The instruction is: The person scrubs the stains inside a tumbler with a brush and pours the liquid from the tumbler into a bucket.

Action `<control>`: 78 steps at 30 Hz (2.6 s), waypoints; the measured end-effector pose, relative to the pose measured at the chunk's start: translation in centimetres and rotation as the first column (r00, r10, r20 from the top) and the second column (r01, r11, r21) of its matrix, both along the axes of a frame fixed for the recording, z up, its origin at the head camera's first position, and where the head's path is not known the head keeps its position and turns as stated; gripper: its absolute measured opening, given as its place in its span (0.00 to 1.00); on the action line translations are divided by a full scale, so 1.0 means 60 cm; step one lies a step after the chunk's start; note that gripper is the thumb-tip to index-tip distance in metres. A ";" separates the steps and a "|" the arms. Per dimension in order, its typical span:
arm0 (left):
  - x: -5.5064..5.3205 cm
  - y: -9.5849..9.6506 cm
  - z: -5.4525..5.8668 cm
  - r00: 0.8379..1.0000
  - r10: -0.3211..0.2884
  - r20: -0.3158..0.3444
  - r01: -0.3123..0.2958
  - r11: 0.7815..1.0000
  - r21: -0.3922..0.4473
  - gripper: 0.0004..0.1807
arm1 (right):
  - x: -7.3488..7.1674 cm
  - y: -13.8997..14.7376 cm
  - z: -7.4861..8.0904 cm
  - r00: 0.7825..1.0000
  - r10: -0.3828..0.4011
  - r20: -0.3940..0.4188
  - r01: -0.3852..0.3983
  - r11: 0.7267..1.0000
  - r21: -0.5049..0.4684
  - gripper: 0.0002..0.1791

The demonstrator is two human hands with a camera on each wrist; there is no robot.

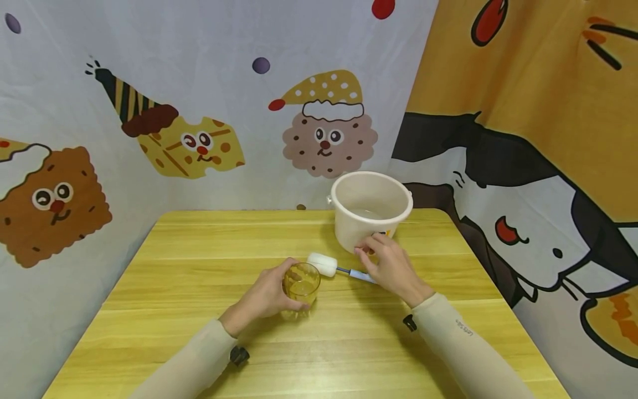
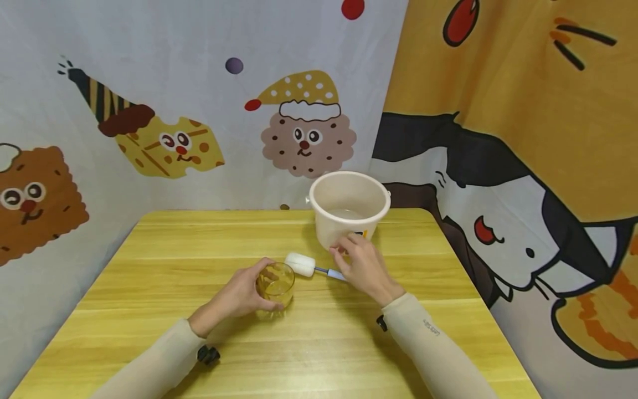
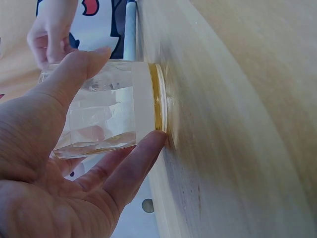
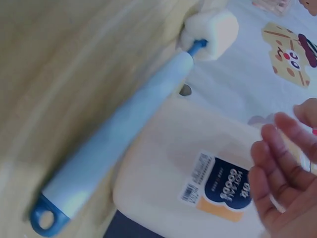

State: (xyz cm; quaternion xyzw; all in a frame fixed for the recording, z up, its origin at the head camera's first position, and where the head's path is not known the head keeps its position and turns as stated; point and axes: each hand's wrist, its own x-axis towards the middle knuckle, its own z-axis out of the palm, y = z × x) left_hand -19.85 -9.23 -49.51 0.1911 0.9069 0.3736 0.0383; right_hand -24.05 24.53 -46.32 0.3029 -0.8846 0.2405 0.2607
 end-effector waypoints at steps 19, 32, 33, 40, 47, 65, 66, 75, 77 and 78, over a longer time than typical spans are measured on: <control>0.000 -0.003 -0.005 1.000 -0.012 -0.018 0.012 1.000 0.001 0.54 | -0.048 0.006 0.065 0.936 0.105 -0.335 -0.144 0.985 -0.094 0.08; -0.001 -0.004 -0.006 1.000 -0.002 -0.012 0.002 1.000 -0.003 0.55 | -0.115 0.063 0.082 0.993 -0.089 -0.076 0.088 0.996 -0.014 0.28; -0.001 -0.004 -0.005 1.000 -0.002 -0.010 0.002 1.000 -0.003 0.55 | -0.119 0.068 0.083 0.994 -0.103 -0.042 0.103 0.995 -0.005 0.30; 0.001 -0.005 -0.004 1.000 -0.009 -0.019 0.009 1.000 0.010 0.54 | -0.142 0.091 0.089 0.969 -0.184 0.162 0.173 0.981 0.083 0.40; 0.002 -0.005 -0.001 1.000 -0.001 -0.003 0.001 1.000 0.009 0.55 | -0.159 0.102 0.097 0.926 -0.244 0.287 0.206 0.966 0.156 0.48; 0.000 -0.001 -0.004 1.000 0.010 0.006 -0.010 1.000 0.013 0.55 | -0.171 0.110 0.111 0.844 -0.325 0.427 0.227 0.937 0.264 0.64; 0.001 0.000 -0.003 1.000 0.011 0.006 -0.011 1.000 0.013 0.55 | -0.172 0.110 0.110 0.844 -0.329 0.424 0.228 0.935 0.270 0.64; 0.002 0.001 -0.001 1.000 -0.020 0.002 0.020 0.999 0.045 0.53 | -0.169 0.110 0.111 0.839 -0.331 0.433 0.230 0.935 0.269 0.63; 0.001 0.002 -0.002 1.000 -0.021 0.008 0.020 0.998 0.054 0.53 | -0.168 0.110 0.111 0.838 -0.331 0.435 0.232 0.936 0.265 0.63; 0.001 0.003 -0.002 1.000 -0.022 0.007 0.021 0.998 0.057 0.53 | -0.167 0.110 0.111 0.838 -0.331 0.435 0.233 0.936 0.264 0.63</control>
